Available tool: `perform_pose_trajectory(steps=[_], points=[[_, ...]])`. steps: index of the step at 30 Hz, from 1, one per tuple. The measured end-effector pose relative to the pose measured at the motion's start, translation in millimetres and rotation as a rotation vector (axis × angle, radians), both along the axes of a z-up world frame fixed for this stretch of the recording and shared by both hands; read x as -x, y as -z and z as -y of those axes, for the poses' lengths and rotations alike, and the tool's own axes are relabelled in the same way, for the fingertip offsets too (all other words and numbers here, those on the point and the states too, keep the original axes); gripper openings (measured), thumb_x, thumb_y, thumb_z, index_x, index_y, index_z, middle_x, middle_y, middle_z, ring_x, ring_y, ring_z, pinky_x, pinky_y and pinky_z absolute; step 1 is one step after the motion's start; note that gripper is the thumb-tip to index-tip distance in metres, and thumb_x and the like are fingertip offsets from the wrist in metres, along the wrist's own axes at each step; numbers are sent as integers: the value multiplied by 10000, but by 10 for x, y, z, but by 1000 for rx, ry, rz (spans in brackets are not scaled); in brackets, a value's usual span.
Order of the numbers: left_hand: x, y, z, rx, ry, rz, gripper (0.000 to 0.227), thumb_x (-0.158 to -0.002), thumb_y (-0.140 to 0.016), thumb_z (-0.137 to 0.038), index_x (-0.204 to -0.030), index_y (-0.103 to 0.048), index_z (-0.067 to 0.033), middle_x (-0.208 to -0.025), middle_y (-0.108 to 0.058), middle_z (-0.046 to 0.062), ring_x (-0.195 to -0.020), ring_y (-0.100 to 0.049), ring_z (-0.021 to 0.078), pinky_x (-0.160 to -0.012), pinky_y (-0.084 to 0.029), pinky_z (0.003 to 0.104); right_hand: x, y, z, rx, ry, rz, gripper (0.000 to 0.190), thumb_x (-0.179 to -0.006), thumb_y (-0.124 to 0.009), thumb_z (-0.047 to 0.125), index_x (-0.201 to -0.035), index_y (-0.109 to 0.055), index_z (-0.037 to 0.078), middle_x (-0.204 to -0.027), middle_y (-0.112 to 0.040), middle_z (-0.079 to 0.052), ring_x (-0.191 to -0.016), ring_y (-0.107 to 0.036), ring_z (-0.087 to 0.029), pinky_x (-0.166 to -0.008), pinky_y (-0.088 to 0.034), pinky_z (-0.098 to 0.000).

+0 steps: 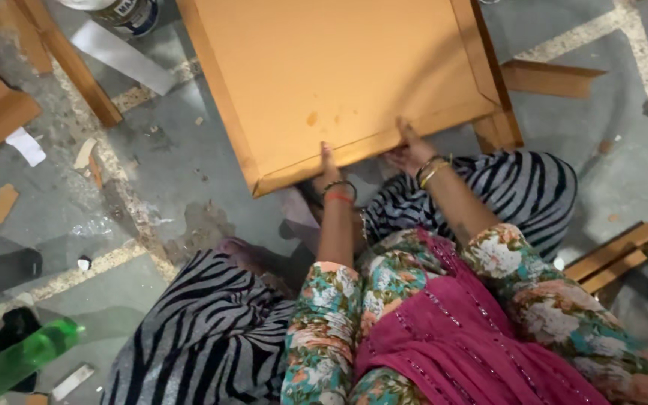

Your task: The person applies glue to a wooden strip using a white foam applicator and then attaches it to the edge of a larger wooden board. They press the strip firmly into place and smooth it down with their hands to ensure adhesion.

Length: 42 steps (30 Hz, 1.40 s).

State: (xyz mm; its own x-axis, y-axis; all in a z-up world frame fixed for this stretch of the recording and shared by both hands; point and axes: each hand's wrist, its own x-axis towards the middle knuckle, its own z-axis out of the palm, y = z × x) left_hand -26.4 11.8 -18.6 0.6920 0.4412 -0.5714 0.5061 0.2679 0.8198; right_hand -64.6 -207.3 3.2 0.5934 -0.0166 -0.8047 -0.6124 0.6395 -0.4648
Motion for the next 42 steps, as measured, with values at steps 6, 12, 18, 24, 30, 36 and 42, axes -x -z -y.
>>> perform_pose_trajectory(steps=[6, 12, 18, 24, 30, 36, 42], points=[[-8, -991, -565, -172, -301, -18, 584, -900, -714, -425, -1223, -636, 55, -1151, -729, 165, -930, -712, 254, -791, -598, 362, -14, -95, 596, 204, 317, 89, 817, -855, -733, 566, -1491, -427, 156, -1497, -540, -136, -1317, -586, -367, -1069, -542, -575], [-106, -860, -580, -188, -355, 208, 541, -993, -692, -414, -1219, -666, 77, -1122, -767, 176, -895, -724, 230, -768, -608, 326, -34, -274, 974, 302, 442, -144, 754, -938, -615, 599, -1497, -428, 130, -1467, -587, -213, -1247, -642, -447, -1010, -541, -628], [-143, -1154, -491, -81, -520, -129, 464, -902, -736, -410, -1179, -623, -56, -935, -730, 127, -594, -660, 171, -434, -514, 290, 34, -220, 1006, 380, 389, -192, 759, -929, -546, 643, -1505, -481, 153, -1444, -563, -175, -1204, -606, -471, -926, -472, -748], [-218, -1081, -457, -78, -575, -41, 467, -870, -743, -416, -1125, -687, -29, -933, -755, 101, -646, -713, 154, -479, -589, 288, 85, -272, 1092, 374, 317, -226, 760, -919, -568, 642, -1500, -413, 177, -1478, -515, -156, -1307, -520, -445, -965, -442, -777], [-95, -995, -490, -196, -548, -103, 492, -844, -811, -376, -1104, -683, 21, -976, -749, 143, -713, -727, 211, -508, -637, 341, 80, -270, 1168, 195, 387, -161, 814, -895, -691, 544, -1563, -380, 198, -1561, -398, -215, -1396, -385, -482, -1078, -302, -801], [30, -984, -685, 57, -393, 99, 585, -855, -765, -470, -1228, -584, -56, -1126, -721, 131, -858, -748, 200, -601, -660, 305, 74, -461, 1170, 106, 327, -139, 838, -924, -731, 566, -1562, -375, 155, -1586, -409, -248, -1405, -426, -493, -1121, -272, -722], [120, -874, -1251, 221, -130, -160, 734, -904, -678, -652, -1167, -634, 32, -873, -691, 279, -653, -653, 328, -513, -583, 387, 80, -467, 784, 214, 339, 11, 751, -939, -716, 521, -1510, -441, 118, -1533, -512, -178, -1381, -551, -433, -1116, -446, -634]])
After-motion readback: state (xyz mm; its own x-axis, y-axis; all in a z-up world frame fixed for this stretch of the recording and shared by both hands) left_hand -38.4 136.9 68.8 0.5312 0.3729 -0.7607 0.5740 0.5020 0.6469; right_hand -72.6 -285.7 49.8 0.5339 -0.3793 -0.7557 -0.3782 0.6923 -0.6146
